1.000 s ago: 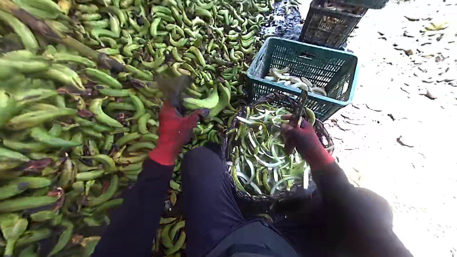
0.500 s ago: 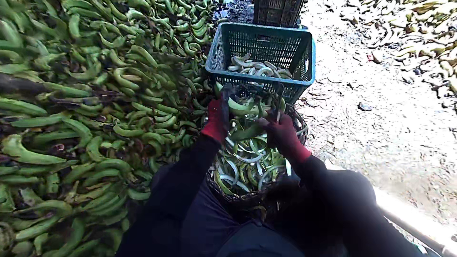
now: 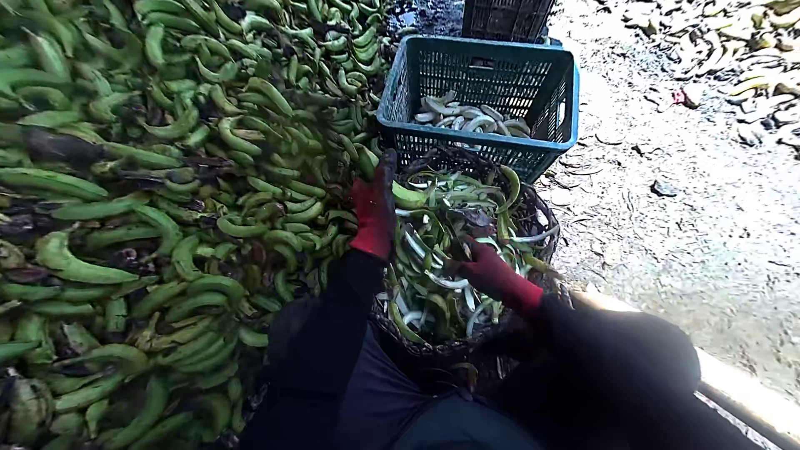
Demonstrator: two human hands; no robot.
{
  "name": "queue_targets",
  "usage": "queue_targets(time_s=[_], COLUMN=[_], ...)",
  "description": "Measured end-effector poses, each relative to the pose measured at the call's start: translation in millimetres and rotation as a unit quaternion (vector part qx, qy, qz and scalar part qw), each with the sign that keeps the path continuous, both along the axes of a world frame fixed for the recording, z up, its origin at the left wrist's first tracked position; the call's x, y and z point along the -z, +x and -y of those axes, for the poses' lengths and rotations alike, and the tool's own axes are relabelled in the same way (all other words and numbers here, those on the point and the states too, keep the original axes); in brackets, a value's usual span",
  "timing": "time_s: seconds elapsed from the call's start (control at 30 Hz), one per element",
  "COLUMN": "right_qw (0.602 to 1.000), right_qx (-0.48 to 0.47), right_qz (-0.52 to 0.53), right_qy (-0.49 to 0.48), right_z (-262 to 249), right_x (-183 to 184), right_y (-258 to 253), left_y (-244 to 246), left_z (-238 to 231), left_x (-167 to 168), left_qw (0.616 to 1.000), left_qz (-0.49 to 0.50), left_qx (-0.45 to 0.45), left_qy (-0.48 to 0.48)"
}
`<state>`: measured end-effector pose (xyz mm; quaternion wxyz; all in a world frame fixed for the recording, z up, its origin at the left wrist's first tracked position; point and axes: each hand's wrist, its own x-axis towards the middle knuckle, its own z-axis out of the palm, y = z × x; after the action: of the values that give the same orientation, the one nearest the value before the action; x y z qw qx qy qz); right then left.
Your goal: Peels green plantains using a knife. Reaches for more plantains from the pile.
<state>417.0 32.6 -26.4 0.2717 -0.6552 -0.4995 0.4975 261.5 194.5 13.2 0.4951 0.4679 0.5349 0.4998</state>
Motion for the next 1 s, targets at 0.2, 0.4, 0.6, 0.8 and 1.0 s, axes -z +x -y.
queue_targets(time_s=[0.2,0.4,0.6,0.8,1.0], right_qw=[0.986,0.99,0.994,0.933,0.919], right_qx=[0.125,0.125,0.063,-0.089,-0.026], right_qz=[-0.085,-0.059,-0.015,0.251,0.312], right_qy=[0.072,-0.012,0.091,0.241,0.239], right_z=[-23,-24,-24,-23,-32], right_x=[5,43,23,-24,-7], right_y=[7,2,20,31,38], left_y=[42,38,16,27,14], left_z=[37,44,18,29,68], left_x=[8,4,8,6,17], left_qw=[0.999,0.993,0.963,0.929,0.944], left_qz=[0.024,0.07,0.119,0.212,0.09], left_qx=[0.02,0.094,0.24,0.272,0.298], left_qy=[-0.008,-0.007,-0.045,-0.134,-0.108])
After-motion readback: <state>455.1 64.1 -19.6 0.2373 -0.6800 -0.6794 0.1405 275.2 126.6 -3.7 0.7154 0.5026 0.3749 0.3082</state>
